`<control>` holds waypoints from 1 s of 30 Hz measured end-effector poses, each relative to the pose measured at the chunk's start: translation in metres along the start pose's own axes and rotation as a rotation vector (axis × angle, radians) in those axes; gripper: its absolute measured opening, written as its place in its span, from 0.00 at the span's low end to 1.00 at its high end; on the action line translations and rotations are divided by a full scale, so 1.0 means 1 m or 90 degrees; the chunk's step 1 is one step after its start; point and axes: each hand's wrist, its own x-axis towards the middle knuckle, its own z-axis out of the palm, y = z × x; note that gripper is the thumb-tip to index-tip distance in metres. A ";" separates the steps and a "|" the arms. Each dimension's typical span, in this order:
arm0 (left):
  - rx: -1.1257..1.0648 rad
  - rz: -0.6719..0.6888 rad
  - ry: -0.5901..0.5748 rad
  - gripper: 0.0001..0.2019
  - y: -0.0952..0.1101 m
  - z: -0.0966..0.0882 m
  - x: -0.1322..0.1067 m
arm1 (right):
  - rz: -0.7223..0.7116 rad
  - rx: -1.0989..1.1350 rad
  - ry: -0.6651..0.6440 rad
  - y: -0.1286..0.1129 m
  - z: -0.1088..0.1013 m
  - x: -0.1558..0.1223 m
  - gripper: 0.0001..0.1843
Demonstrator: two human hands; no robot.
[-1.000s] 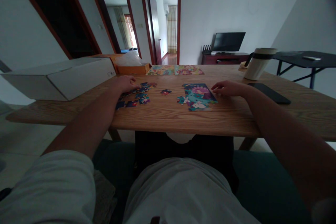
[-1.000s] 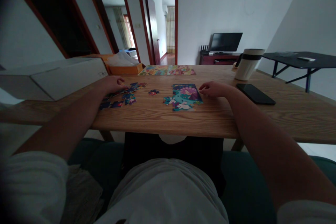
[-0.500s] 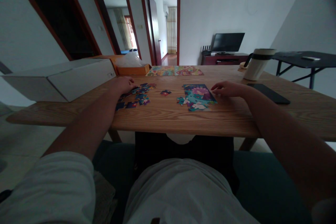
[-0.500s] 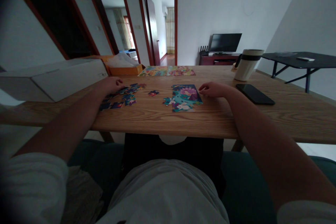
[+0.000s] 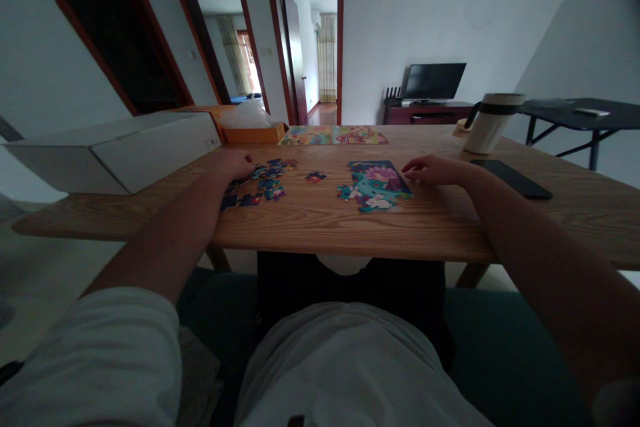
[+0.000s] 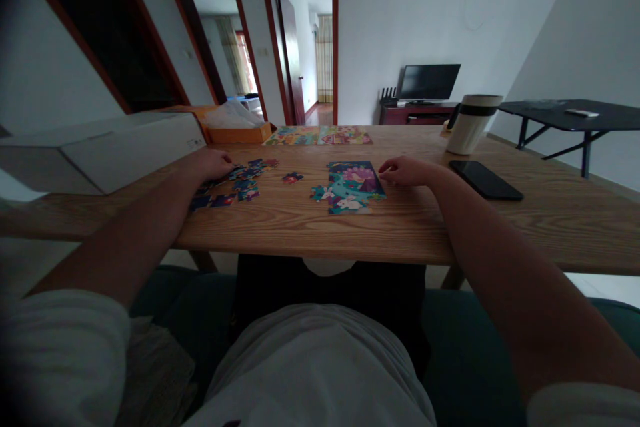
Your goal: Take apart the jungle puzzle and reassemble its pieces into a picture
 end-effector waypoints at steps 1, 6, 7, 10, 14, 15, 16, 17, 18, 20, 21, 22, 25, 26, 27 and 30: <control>0.045 -0.015 0.008 0.13 0.000 0.001 0.001 | 0.004 0.001 -0.002 0.000 0.000 0.000 0.25; 0.139 -0.031 0.016 0.14 0.003 0.001 -0.002 | -0.005 0.000 -0.002 0.000 0.000 0.000 0.24; 0.135 -0.029 0.017 0.14 0.004 0.000 -0.003 | -0.010 -0.001 0.000 0.000 0.000 0.000 0.24; 0.137 -0.021 0.024 0.15 0.007 -0.002 -0.007 | -0.016 0.003 -0.001 -0.001 0.000 0.000 0.23; 0.120 0.007 0.016 0.16 0.012 -0.002 -0.012 | -0.002 0.008 -0.004 -0.003 0.000 -0.002 0.23; 0.113 0.014 0.004 0.17 0.014 -0.002 -0.013 | 0.003 0.009 -0.004 -0.003 0.000 -0.002 0.23; 0.109 0.016 -0.006 0.17 0.016 -0.003 -0.014 | 0.008 0.010 -0.005 -0.002 0.000 -0.001 0.24; 0.111 0.013 -0.014 0.19 0.018 -0.004 -0.015 | 0.012 0.010 -0.006 -0.002 0.000 -0.001 0.24; 0.117 0.006 -0.020 0.20 0.020 -0.005 -0.017 | 0.012 0.011 -0.007 -0.001 0.000 0.000 0.25; 0.119 0.006 -0.035 0.25 0.027 -0.010 -0.023 | 0.006 0.009 -0.006 0.001 0.000 0.002 0.26; 0.109 0.024 -0.053 0.28 0.031 -0.012 -0.026 | 0.002 0.006 -0.004 0.002 0.000 0.003 0.26; 0.093 0.056 -0.076 0.32 0.035 -0.014 -0.030 | -0.004 0.001 -0.003 0.003 0.001 0.003 0.26; 0.063 0.165 -0.155 0.41 0.049 -0.016 -0.039 | -0.014 -0.011 0.002 0.004 0.001 0.004 0.26; 0.061 0.183 -0.172 0.42 0.052 -0.015 -0.040 | -0.011 -0.011 0.002 0.004 0.001 0.003 0.26; 0.057 0.193 -0.183 0.42 0.054 -0.014 -0.041 | -0.006 -0.010 0.003 0.003 0.001 0.003 0.25; 0.012 0.198 -0.193 0.38 0.053 -0.011 -0.039 | 0.003 -0.013 0.004 0.000 0.000 0.001 0.24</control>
